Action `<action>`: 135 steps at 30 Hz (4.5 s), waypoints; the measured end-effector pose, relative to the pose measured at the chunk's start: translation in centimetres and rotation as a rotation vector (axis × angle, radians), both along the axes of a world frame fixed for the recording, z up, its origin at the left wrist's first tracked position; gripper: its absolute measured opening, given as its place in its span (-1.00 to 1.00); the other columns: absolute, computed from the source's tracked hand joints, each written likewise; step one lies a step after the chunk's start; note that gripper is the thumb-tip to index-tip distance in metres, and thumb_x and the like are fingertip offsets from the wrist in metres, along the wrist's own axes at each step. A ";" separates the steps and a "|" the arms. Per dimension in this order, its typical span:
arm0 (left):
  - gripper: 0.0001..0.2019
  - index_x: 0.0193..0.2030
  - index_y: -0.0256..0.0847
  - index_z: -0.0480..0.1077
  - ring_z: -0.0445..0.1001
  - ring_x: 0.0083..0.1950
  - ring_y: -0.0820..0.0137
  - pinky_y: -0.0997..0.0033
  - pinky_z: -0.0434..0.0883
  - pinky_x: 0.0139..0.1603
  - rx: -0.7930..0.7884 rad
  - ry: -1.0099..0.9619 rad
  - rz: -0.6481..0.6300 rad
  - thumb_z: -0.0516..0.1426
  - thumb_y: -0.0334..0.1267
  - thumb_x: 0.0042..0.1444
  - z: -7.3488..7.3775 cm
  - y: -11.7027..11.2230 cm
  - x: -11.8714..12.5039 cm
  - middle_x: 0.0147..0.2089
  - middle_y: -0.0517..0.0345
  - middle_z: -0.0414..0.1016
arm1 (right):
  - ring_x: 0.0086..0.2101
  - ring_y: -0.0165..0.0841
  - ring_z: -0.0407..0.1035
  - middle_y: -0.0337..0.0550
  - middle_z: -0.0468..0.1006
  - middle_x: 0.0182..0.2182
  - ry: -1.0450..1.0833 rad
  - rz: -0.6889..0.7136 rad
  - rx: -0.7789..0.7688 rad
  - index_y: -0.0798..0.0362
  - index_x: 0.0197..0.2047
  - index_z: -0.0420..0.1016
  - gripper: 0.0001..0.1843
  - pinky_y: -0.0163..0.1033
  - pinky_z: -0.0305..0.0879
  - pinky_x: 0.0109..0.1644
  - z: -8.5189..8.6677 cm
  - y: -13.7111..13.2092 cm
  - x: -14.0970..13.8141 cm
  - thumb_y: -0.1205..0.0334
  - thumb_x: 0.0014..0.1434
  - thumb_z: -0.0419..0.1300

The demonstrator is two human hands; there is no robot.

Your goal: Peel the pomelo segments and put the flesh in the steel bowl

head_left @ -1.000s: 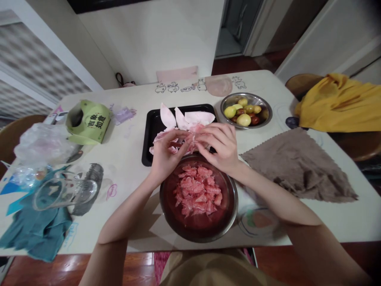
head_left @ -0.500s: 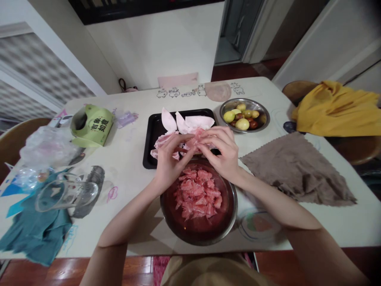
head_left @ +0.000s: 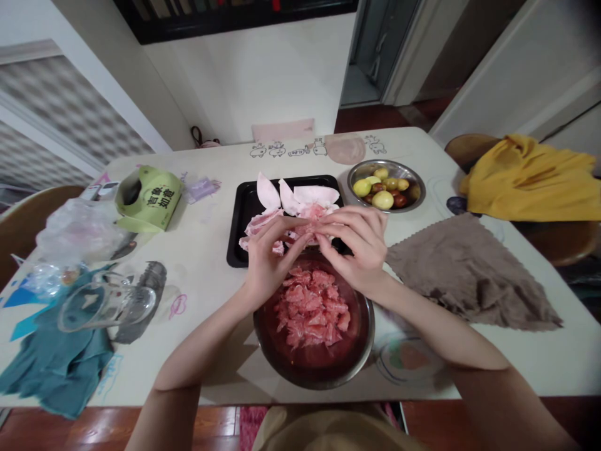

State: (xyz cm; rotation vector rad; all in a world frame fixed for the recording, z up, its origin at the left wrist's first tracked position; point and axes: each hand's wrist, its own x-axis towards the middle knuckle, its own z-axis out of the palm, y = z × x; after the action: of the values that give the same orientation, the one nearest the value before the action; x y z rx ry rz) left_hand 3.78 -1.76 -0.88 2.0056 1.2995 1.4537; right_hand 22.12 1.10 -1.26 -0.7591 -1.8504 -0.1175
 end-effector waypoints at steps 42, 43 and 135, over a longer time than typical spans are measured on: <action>-0.79 -0.22 -0.22 0.47 0.59 -0.19 0.48 0.59 0.61 -0.24 -0.204 -0.403 -0.325 0.38 -0.48 0.06 3.2 -2.6 0.0 -0.22 0.14 0.56 | -0.11 -0.23 0.51 -0.21 0.67 -0.23 0.050 0.035 0.070 -0.05 -0.19 0.55 -0.87 -0.06 0.43 0.00 2.8 -2.8 0.8 0.36 0.20 0.34; -0.79 -0.24 -0.22 0.47 0.59 -0.20 0.48 0.60 0.61 -0.25 -0.207 -0.404 -0.325 0.38 -0.47 0.06 3.2 -2.5 0.0 -0.23 0.15 0.56 | -0.11 -0.23 0.51 -0.22 0.67 -0.24 0.058 0.034 0.064 -0.06 -0.19 0.55 -0.87 -0.05 0.43 0.00 2.9 -2.8 0.8 0.36 0.21 0.33; -0.65 0.14 -0.11 0.49 0.64 0.15 0.25 0.15 0.55 0.18 -0.030 0.232 0.008 0.06 -0.48 0.33 -3.0 2.9 -2.0 0.12 0.01 0.65 | -0.10 -0.26 0.50 -0.25 0.70 -0.22 -0.029 0.052 -0.243 -0.05 -0.20 0.58 -0.95 -0.05 0.26 0.05 0.0 1.6 0.3 0.28 0.29 0.28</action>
State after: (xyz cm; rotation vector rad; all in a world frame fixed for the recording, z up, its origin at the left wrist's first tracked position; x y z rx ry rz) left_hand 1.83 1.11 -3.85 2.2026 1.4126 1.2254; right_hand 22.41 2.71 -1.29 -0.8792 -1.9317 0.1332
